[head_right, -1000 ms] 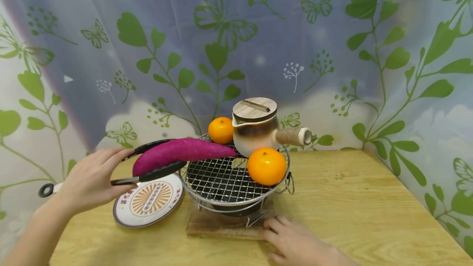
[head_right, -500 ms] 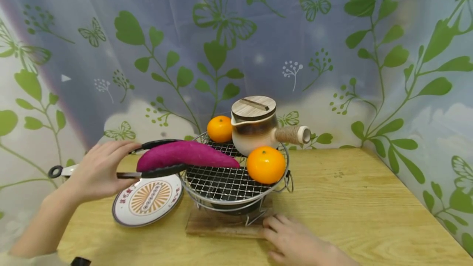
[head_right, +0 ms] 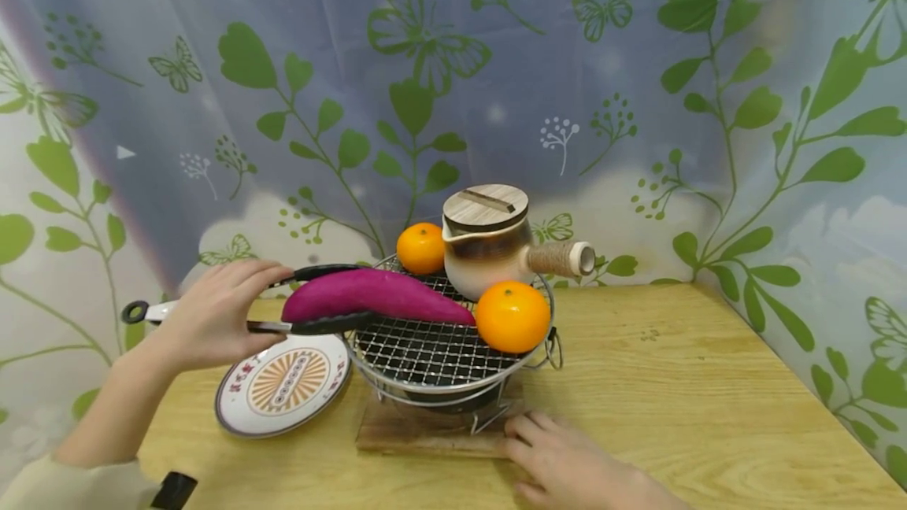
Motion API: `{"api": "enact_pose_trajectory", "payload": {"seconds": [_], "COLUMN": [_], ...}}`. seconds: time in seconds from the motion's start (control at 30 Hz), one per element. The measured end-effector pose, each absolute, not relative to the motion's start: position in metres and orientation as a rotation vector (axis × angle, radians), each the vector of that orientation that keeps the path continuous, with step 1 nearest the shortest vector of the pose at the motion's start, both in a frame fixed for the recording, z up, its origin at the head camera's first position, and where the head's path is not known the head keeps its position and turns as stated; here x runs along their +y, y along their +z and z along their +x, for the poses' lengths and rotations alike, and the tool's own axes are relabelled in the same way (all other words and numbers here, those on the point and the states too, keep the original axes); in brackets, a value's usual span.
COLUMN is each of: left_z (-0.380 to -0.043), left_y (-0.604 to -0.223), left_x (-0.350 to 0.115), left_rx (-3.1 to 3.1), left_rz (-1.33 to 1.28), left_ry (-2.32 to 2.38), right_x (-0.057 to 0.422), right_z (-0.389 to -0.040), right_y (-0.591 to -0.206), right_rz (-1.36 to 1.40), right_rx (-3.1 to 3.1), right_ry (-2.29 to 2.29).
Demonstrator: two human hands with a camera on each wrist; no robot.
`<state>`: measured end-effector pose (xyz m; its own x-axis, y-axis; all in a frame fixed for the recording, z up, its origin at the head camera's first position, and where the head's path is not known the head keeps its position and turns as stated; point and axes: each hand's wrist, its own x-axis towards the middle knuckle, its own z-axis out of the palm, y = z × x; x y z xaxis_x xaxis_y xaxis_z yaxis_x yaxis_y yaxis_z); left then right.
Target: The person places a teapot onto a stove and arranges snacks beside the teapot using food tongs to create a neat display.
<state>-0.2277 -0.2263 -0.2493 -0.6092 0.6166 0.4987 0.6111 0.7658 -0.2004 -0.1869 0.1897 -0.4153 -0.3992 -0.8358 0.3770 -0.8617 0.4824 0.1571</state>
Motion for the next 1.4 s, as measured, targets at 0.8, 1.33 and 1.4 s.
{"api": "enact_pose_trajectory", "payload": {"seconds": [0.8,1.33,1.4], "left_z": [-0.252,-0.264,-0.266], "left_y": [-0.243,-0.235,-0.235], "left_x": [-0.218,-0.209,-0.207], "left_rx": [-2.433,-2.453,-2.451], "left_rz": [-1.035,-1.065,-1.072], "left_ry": [-0.094,-0.093,-0.090], "right_x": [0.191,0.192,0.192], "right_z": [-0.189,-0.190,-0.190], "right_y": [-0.419,-0.416,-0.416], "right_rz": [1.451,1.468,1.469], "right_rx": [-2.259,-2.337,-2.329], "right_ry": [0.027,0.037,0.045]}}
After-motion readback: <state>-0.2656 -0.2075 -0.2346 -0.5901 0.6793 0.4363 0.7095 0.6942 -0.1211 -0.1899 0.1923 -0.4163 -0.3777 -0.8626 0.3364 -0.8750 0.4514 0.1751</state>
